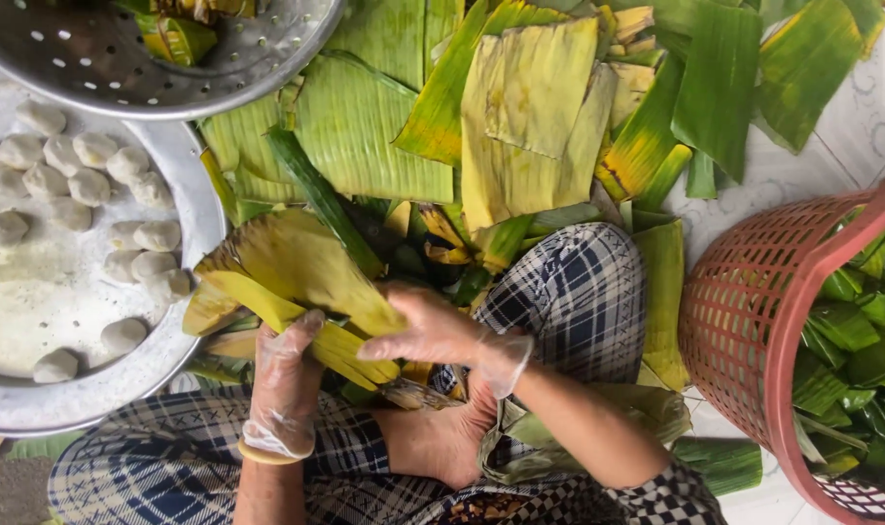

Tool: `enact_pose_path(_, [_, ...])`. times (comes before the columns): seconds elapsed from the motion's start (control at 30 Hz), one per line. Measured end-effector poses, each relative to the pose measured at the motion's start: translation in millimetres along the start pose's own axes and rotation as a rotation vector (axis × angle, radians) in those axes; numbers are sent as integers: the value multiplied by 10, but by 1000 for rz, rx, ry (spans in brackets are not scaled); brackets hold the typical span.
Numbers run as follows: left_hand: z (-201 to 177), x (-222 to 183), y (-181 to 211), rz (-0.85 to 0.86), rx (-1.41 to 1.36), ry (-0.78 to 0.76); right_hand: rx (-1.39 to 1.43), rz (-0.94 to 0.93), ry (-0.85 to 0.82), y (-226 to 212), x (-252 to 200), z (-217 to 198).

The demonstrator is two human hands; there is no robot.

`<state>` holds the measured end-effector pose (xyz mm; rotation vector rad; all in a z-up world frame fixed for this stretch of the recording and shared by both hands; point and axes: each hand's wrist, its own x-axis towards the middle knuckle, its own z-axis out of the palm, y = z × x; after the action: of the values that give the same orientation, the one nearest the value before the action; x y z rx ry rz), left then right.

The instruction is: Wrapping dough balls in banana leaves and trimming them with scissors.

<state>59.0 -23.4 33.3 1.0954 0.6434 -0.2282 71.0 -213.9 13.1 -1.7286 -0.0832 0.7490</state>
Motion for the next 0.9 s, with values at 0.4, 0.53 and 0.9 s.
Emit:
enact_pose_path(0.4, [-129,94,-194,-60,-57,11,-155,-371,397,-172,584,-1102])
enact_pose_path(0.53, [-293,284,-361,-106,-77,58,-484,-448,976,-117,1341,-2438])
enact_pose_path(0.9, [-432,560,-507,-233,-52,86,-1333,-66,1121,703,2013,-3812])
